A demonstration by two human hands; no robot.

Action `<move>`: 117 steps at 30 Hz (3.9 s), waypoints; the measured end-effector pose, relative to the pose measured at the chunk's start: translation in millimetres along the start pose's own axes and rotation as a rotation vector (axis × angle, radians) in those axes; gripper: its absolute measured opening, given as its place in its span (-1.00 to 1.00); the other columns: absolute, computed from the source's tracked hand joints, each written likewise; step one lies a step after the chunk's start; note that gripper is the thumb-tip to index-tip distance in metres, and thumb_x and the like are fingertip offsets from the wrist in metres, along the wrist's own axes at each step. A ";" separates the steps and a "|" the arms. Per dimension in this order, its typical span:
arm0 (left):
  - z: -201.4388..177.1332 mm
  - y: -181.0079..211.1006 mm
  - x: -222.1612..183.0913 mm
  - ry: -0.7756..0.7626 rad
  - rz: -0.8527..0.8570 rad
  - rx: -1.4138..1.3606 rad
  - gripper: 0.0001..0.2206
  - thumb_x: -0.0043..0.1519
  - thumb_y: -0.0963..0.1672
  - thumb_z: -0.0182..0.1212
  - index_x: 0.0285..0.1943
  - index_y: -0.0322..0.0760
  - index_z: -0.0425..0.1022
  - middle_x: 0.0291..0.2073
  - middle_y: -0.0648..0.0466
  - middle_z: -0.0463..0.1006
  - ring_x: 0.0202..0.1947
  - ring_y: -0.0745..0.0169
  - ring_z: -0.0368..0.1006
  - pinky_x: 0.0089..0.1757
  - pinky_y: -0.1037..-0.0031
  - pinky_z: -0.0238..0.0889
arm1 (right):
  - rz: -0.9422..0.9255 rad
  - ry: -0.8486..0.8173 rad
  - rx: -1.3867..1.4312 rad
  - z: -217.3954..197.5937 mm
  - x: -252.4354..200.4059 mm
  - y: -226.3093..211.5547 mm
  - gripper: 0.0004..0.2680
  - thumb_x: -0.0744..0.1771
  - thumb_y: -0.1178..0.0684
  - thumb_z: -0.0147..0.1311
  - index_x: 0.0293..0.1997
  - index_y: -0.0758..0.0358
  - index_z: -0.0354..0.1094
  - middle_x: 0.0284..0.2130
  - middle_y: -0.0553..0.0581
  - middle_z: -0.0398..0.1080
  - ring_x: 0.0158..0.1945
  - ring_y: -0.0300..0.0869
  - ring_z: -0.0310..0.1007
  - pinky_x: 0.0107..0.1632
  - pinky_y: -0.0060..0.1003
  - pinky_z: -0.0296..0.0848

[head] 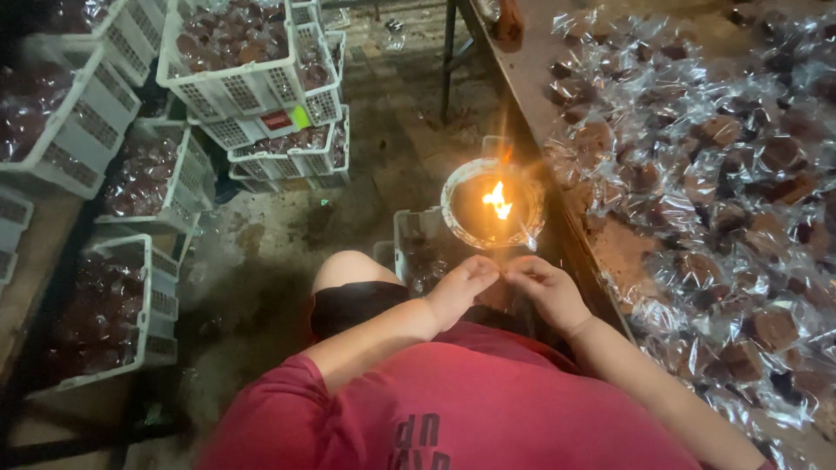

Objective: Sealing small plastic bags containing food items by melting the edges over a candle flame.

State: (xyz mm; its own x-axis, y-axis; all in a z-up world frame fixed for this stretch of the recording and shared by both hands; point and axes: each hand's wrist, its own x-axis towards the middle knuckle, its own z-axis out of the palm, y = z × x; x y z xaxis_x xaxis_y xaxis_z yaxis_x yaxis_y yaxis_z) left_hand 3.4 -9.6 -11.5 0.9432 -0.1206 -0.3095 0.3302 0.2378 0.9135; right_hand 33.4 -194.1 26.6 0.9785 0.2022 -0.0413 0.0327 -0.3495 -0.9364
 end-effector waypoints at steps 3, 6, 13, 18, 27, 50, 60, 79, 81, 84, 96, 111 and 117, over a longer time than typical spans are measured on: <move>2.5 0.8 3.4 -0.006 0.021 0.067 -0.72 0.28 -0.02 0.36 0.05 -0.22 0.59 -0.05 -0.09 0.59 -0.03 0.14 0.53 -0.11 0.26 0.52 | 0.243 0.019 -0.128 5.9 -8.2 -34.5 -0.81 0.33 -0.20 0.27 -0.27 0.04 0.59 -0.34 0.01 0.58 -0.17 -0.15 0.57 0.03 -0.16 0.50; 2.7 29.5 -24.1 0.025 -0.044 -0.062 -0.68 0.32 0.01 0.29 0.15 -0.17 0.56 -0.03 0.00 0.61 -0.04 0.28 0.52 -0.05 0.36 0.48 | 0.239 0.074 -0.275 14.0 1.6 -7.5 -0.72 0.28 -0.22 0.33 0.03 -0.08 0.50 -0.12 0.07 0.58 0.08 -0.03 0.53 0.15 -0.09 0.45; -16.0 19.1 0.6 0.179 0.118 -0.234 -0.66 0.31 -0.07 0.27 0.21 -0.32 0.49 -0.09 -0.04 0.60 -0.07 0.28 0.46 -0.08 0.47 0.45 | -0.051 -0.069 -0.136 44.5 7.6 36.2 -0.84 0.31 0.06 0.29 -0.15 0.35 0.56 -0.26 0.31 0.56 -0.01 0.02 0.56 0.11 -0.05 0.47; -37.3 10.4 12.3 0.175 0.107 -0.371 -0.74 0.33 0.03 0.28 0.06 -0.05 0.39 0.03 0.15 0.42 0.20 0.07 0.42 0.17 0.07 0.22 | 0.269 -0.288 0.596 -36.5 65.0 52.8 -0.85 0.40 0.15 -0.05 -0.07 0.35 0.47 -0.27 0.06 0.47 -0.12 -0.28 0.46 0.02 -0.38 0.46; -30.4 8.8 8.9 0.032 -0.041 -0.324 -0.31 0.27 -0.08 0.39 0.50 -0.17 0.03 0.32 -0.28 0.03 0.25 -0.14 0.34 0.00 0.18 0.46 | 0.272 0.158 -0.305 3.8 89.4 30.9 -0.74 0.36 -0.32 0.19 -0.04 -0.06 0.58 -0.16 0.10 0.56 0.04 -0.01 0.52 0.00 -0.12 0.45; -136.8 -80.2 48.9 0.396 -0.320 0.096 -0.24 0.17 -0.07 0.46 0.54 -0.11 0.11 0.35 -0.25 0.25 0.18 -0.10 0.46 0.08 0.11 0.42 | -0.096 0.321 -0.121 -113.4 32.0 37.6 -0.81 0.42 0.08 0.21 0.18 0.12 0.40 -0.20 0.10 0.45 -0.15 -0.21 0.43 -0.14 -0.33 0.44; -125.4 -78.2 32.9 0.109 -0.406 0.174 -0.65 0.26 0.09 0.28 -0.39 -0.10 0.33 -0.51 0.12 0.54 -0.35 0.26 0.62 -0.18 0.45 0.46 | 0.078 0.227 -0.474 -103.2 51.0 85.0 -0.69 0.29 -0.22 0.33 0.14 -0.22 0.45 -0.15 0.04 0.47 -0.11 -0.11 0.54 0.01 -0.16 0.52; 64.4 271.9 -146.0 -0.867 0.039 0.491 -0.53 0.20 -0.27 0.02 0.34 -0.21 0.35 0.37 0.11 0.35 0.41 0.22 0.20 0.32 0.33 0.01 | 0.240 0.101 -0.260 -105.2 16.1 -27.3 -0.67 0.40 0.02 0.08 0.32 0.27 0.28 0.10 0.43 0.35 0.19 0.20 0.41 0.18 0.03 0.45; 56.6 260.7 -141.2 -0.863 -0.015 0.466 -0.55 0.17 -0.27 0.06 0.30 -0.25 0.38 0.33 0.07 0.38 0.37 0.19 0.24 0.30 0.31 0.05 | 0.265 0.081 -0.290 -105.8 18.9 -23.6 -0.67 0.41 -0.01 0.09 0.34 0.19 0.26 0.17 0.37 0.31 0.20 0.17 0.39 0.20 0.03 0.44; 38.9 240.9 -131.6 -0.838 -0.078 0.432 -0.57 0.13 -0.28 0.12 0.23 -0.31 0.41 0.27 0.01 0.42 0.31 0.14 0.30 0.26 0.29 0.11 | 0.290 0.074 -0.254 -105.3 12.3 -41.5 -0.65 0.42 -0.01 0.05 0.37 0.24 0.22 0.17 0.37 0.29 0.20 0.16 0.38 0.20 0.02 0.43; -2.4 165.5 -73.2 -0.822 -0.252 0.340 -0.65 -0.04 -0.29 0.36 -0.04 -0.55 0.55 0.04 -0.24 0.60 0.07 -0.06 0.55 0.12 0.17 0.36 | 0.251 0.085 -0.255 -108.6 22.4 -17.7 -0.66 0.40 -0.05 0.07 0.35 0.09 0.28 0.18 0.32 0.34 0.21 0.13 0.41 0.23 0.02 0.41; -226.2 -62.3 -157.7 0.351 -0.313 1.946 -0.34 0.05 0.27 0.21 0.38 0.88 0.05 0.53 0.57 -0.08 0.61 0.14 -0.14 0.17 -0.26 0.22 | 0.611 0.534 -0.478 -305.6 85.4 -79.3 -0.33 0.43 -0.22 0.10 0.58 0.43 -0.26 0.55 -0.06 -0.53 0.60 0.04 -0.38 0.54 0.10 -0.31; -256.0 -113.4 -185.0 0.849 0.256 1.726 -0.65 0.13 0.06 0.06 0.08 0.55 0.58 0.37 0.44 0.42 0.45 -0.03 0.33 0.12 0.07 0.42 | 0.797 0.463 -0.547 -372.7 166.5 -7.7 -0.22 0.40 -0.60 -0.15 0.53 0.42 -0.13 0.44 0.47 -0.04 0.42 0.45 0.01 0.37 0.32 0.03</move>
State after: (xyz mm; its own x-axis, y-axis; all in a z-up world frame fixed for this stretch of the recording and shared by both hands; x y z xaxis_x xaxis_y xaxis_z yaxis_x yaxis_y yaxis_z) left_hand -199.2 232.5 -125.4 0.8999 0.3078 0.3089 0.3170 -0.9482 0.0215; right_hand 272.0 -498.7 156.8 0.7361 -0.5923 -0.3276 -0.6755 -0.6133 -0.4093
